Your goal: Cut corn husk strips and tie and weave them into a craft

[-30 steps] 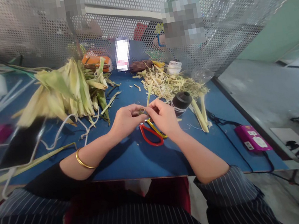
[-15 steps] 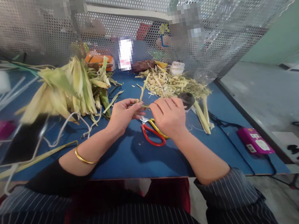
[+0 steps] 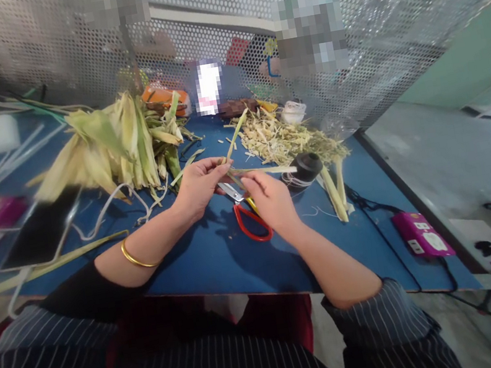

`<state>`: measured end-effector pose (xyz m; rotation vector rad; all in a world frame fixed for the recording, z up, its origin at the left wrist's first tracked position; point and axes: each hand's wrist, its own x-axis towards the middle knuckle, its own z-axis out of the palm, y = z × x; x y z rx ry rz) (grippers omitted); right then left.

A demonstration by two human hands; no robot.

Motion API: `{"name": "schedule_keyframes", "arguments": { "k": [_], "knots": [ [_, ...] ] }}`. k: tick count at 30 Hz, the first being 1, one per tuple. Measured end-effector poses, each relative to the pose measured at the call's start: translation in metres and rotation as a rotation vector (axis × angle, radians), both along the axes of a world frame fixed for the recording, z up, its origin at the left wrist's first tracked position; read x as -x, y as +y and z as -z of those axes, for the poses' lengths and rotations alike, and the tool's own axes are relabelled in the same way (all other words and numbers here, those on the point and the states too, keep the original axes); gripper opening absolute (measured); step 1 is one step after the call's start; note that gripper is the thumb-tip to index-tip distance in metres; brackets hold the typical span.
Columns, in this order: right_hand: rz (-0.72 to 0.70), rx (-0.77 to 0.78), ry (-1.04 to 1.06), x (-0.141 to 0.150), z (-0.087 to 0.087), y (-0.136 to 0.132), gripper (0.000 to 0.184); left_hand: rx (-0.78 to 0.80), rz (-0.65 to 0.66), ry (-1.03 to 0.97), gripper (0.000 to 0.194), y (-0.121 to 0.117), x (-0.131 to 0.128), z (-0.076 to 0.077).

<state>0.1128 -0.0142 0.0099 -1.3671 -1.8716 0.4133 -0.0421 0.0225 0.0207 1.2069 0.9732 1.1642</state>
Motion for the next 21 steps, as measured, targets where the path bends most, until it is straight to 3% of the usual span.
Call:
{"name": "schedule_keyframes", "arguments": {
  "k": [2,5,7,10,12,17,21],
  "knots": [
    [0.022,0.101,0.295,-0.001,0.002,0.005,0.029,-0.040,-0.009,0.043,0.023,0.000,0.000,-0.002],
    [0.086,0.038,0.495,-0.003,-0.002,0.005,0.028,-0.073,-0.008,0.066,0.025,0.001,0.002,-0.003],
    [0.010,-0.058,0.464,-0.007,-0.011,0.002,0.024,-0.067,0.006,0.066,0.025,0.003,0.003,-0.003],
    [-0.210,-0.145,0.266,-0.014,-0.026,-0.004,0.016,-0.017,0.033,0.057,0.027,0.004,0.003,-0.004],
    [-0.261,-0.195,0.181,-0.017,-0.032,-0.005,0.013,0.019,0.054,0.053,0.029,0.003,0.003,-0.005],
    [-0.213,-0.221,0.437,-0.012,-0.028,-0.004,0.013,0.045,0.179,0.076,0.021,-0.003,0.001,-0.004],
    [-0.084,-0.213,0.624,-0.008,-0.025,-0.003,0.023,0.060,0.201,0.075,0.020,-0.005,0.000,0.000]
  ]
}}
